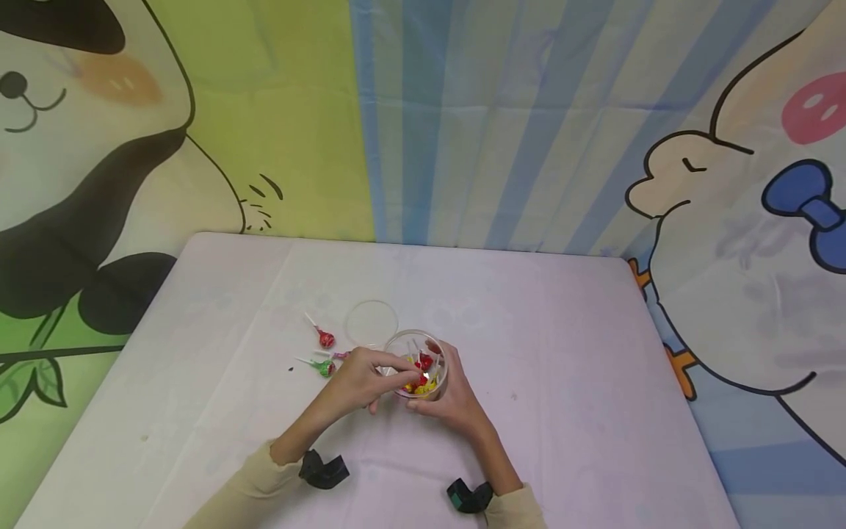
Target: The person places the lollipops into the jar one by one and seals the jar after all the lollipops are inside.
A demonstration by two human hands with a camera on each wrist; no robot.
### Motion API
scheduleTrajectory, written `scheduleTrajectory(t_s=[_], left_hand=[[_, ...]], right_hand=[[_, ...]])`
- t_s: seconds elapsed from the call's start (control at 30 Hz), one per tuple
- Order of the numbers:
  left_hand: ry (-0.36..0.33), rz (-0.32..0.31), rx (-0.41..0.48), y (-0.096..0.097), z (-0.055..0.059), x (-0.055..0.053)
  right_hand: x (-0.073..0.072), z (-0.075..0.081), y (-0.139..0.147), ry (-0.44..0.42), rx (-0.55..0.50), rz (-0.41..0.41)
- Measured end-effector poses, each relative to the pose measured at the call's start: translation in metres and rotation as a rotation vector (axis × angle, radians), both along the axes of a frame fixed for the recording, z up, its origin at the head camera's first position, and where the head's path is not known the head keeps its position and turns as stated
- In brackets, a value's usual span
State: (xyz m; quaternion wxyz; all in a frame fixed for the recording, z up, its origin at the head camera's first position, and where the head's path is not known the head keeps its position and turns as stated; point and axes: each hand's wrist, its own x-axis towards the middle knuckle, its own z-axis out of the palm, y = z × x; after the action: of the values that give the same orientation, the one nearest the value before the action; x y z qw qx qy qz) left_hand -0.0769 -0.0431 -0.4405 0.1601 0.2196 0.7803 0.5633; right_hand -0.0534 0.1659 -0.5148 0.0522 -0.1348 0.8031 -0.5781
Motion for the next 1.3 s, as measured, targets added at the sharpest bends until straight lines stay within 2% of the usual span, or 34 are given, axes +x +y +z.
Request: scheduleTrajectory(t_s=[0.17,0.33,0.53,0.67,0.8,1.0,1.1,1.3], left_hand=[[-0.015,0.009,0.031,-0.003,-0.003,0.002],[-0.023,0.018,0.140,-0.011,-0.006,0.004],[0.101,-0.016,0.266,-0.031,-0.013,0.005],[0.126,0.003,0.238,-0.051,-0.019,0.007],[0.088,0.070,0.183,-0.073,-0.028,0.013],[0.019,0.146,0.146,-0.101,-0.039,0.024],[-0.012,0.172,0.142,-0.111,-0.043,0.029],[-0.029,0.203,0.140,-0.123,-0.050,0.038]], right_hand=[[-0.001,-0.001,-0.001,0.001,0.025,-0.015],[-0.001,-0.001,-0.002,0.002,0.021,-0.018],[0.000,-0.001,-0.004,-0.012,0.011,-0.030],[0.001,-0.002,-0.006,-0.026,0.013,-0.044],[0.001,-0.003,-0.006,-0.033,0.019,-0.053],[0.001,-0.003,-0.005,-0.033,0.030,-0.059],[0.001,-0.002,-0.005,-0.035,0.035,-0.056],[0.002,-0.001,-0.005,-0.049,0.032,-0.066]])
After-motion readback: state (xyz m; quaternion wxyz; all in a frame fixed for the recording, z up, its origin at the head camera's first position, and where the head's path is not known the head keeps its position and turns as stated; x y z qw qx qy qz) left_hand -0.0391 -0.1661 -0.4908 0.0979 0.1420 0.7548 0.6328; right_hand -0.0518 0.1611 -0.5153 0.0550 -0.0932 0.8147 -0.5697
